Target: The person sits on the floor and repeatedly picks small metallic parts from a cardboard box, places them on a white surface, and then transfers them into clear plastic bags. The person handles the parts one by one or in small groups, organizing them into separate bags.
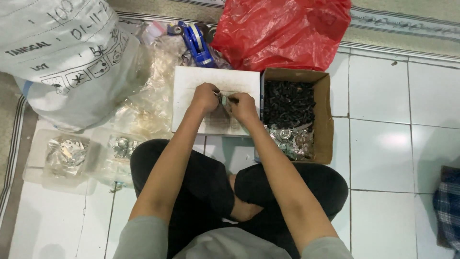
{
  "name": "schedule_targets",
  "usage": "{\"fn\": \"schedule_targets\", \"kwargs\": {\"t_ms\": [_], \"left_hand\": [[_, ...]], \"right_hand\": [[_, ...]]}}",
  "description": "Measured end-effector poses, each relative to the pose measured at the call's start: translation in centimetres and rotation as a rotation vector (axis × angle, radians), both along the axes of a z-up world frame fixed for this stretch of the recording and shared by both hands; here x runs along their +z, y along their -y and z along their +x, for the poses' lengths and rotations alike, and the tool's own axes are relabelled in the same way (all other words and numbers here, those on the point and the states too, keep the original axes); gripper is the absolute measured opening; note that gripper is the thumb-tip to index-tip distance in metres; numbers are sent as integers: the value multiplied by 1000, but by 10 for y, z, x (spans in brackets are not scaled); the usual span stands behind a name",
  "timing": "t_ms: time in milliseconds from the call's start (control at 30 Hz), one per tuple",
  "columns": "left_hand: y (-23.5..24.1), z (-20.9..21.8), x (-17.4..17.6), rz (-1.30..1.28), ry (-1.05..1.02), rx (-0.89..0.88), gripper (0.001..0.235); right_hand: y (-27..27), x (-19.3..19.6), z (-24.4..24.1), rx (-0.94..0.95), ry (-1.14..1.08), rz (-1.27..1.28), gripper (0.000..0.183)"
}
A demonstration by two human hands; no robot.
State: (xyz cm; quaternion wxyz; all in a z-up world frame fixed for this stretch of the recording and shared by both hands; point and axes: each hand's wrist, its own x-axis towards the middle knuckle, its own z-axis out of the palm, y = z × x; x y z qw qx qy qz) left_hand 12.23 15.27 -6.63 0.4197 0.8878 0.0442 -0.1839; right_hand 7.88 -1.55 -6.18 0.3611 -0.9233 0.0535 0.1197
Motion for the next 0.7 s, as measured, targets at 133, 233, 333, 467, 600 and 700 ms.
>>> {"fn": "schedule_targets", "kwargs": {"t_ms": [133, 233, 333, 467, 600, 700], "left_hand": [[-4, -22, 35, 63, 91, -7, 33], [-10, -22, 44, 80, 104, -15, 31], [-9, -44, 79, 72, 142, -94, 31], [38, -66, 124, 88, 310, -178, 35], [124, -110, 108, -235, 256, -444, 33], [167, -129, 99, -326, 110, -508, 34]], "right_hand": [[24, 15, -13, 11, 3, 41, 30], [51, 60, -26, -14, -7, 75, 29], [99, 89, -50, -106, 5, 67, 28], [156, 125, -89, -145, -194, -111, 34], [200, -27, -101, 68, -447, -323, 75], [208, -57, -107, 67, -431, -300, 64]]}}
